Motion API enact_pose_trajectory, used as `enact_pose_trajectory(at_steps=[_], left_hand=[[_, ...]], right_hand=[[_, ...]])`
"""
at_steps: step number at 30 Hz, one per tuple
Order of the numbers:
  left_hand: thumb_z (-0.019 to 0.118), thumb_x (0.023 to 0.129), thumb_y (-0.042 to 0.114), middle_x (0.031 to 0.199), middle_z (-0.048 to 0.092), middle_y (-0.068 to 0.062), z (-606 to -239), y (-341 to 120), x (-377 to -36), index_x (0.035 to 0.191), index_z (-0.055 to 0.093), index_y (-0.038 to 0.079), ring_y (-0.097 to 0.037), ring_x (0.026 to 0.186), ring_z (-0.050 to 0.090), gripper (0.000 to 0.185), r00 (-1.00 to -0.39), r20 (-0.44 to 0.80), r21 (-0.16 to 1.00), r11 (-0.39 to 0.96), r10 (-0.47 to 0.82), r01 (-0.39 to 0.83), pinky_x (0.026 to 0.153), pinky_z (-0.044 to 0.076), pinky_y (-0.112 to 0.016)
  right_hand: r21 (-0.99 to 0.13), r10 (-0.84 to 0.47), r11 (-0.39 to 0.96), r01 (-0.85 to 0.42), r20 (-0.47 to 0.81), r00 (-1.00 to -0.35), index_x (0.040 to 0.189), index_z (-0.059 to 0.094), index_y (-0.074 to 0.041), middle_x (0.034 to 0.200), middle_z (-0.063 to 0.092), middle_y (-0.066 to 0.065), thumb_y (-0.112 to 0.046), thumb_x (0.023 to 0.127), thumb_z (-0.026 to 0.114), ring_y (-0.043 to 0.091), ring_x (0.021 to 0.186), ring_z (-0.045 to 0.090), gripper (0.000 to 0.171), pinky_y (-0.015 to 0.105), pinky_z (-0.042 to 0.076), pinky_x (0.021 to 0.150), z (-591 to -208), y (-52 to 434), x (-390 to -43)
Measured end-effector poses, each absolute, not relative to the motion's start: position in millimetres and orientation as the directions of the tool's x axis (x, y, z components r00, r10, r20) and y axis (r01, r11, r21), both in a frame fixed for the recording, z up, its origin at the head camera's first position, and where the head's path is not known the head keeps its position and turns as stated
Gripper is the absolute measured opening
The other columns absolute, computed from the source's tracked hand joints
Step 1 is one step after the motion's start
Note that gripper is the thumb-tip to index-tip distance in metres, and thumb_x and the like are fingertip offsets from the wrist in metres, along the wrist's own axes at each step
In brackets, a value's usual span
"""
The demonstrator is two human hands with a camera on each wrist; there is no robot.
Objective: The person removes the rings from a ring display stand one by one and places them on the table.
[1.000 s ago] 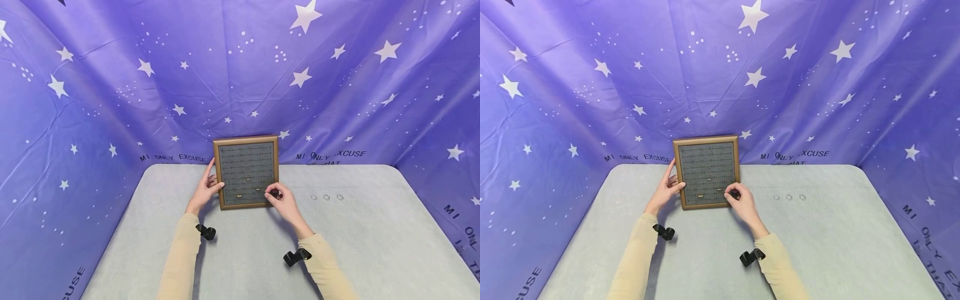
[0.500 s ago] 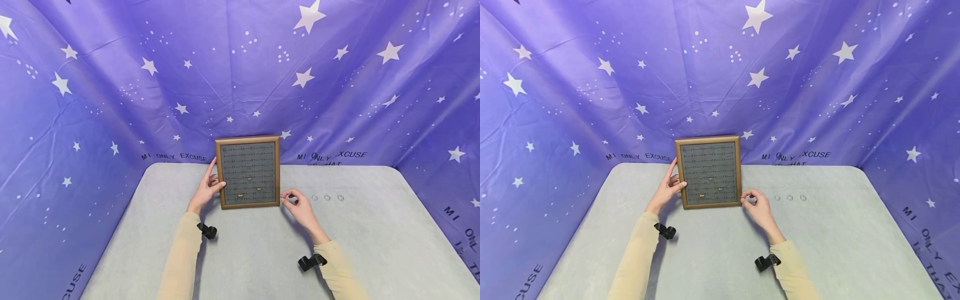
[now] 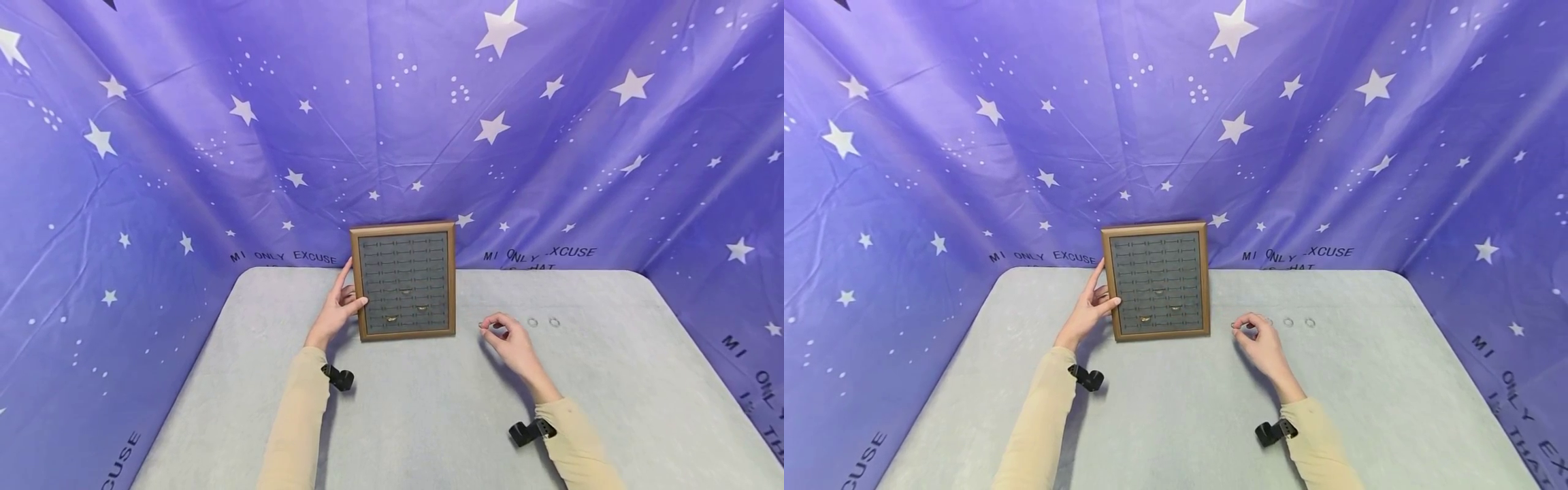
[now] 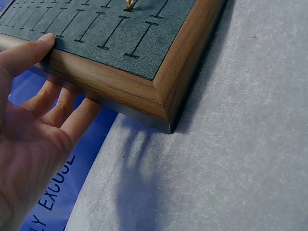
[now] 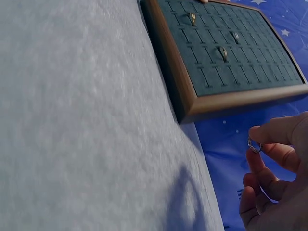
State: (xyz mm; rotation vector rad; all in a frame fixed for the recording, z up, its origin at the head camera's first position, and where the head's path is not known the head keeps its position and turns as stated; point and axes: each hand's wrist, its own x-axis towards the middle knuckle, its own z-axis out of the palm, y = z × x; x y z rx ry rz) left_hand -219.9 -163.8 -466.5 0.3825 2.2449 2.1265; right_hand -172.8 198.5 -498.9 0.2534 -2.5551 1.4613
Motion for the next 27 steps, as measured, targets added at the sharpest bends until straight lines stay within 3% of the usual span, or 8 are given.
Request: enact_pose_trajectory(at_steps=[9, 15, 27], left_hand=[[0.063, 0.089, -0.007, 0.147, 0.036, -0.022, -464.5, -162.3, -218.1, 0.157, 0.016, 0.023, -0.039, 0.121, 0.048, 0.087, -0.973, 0.136, 0.988, 0.045, 0.188, 0.147, 0.098, 0.042, -0.042], [0.063, 0.089, -0.007, 0.151, 0.031, -0.021, -464.1, -162.6, -217.3, 0.157, 0.016, 0.021, -0.040, 0.123, 0.046, 0.087, -0.973, 0.140, 0.987, 0.052, 0.185, 0.153, 0.101, 0.040, -0.046], [0.064, 0.089, -0.006, 0.146, 0.037, -0.024, -465.4, -163.3, -218.6, 0.157, 0.016, 0.022, -0.039, 0.121, 0.047, 0.087, -0.970, 0.148, 0.986, 0.053, 0.192, 0.160, 0.100, 0.040, -0.045]], right_hand=[[-0.823, -0.008, 0.521, -0.227, 0.262, -0.965, 0.089, 0.065, 0.001, 0.098, 0.064, 0.017, 0.004, 0.084, 0.066, 0.029, 0.094, 0.053, 0.006, 0.020, 0.041, 0.070, -500.7, 222.3, -169.0], [-0.822, 0.009, 0.532, -0.204, 0.247, -0.969, 0.091, 0.066, 0.002, 0.102, 0.064, 0.019, 0.003, 0.086, 0.066, 0.027, 0.093, 0.053, 0.005, 0.019, 0.042, 0.070, -498.6, 235.5, -167.5], [-0.783, 0.010, 0.596, -0.179, 0.229, -0.973, 0.090, 0.066, -0.002, 0.096, 0.065, 0.017, -0.001, 0.086, 0.068, 0.015, 0.073, 0.055, 0.004, 0.023, 0.043, 0.061, -506.3, 252.0, -167.0]])
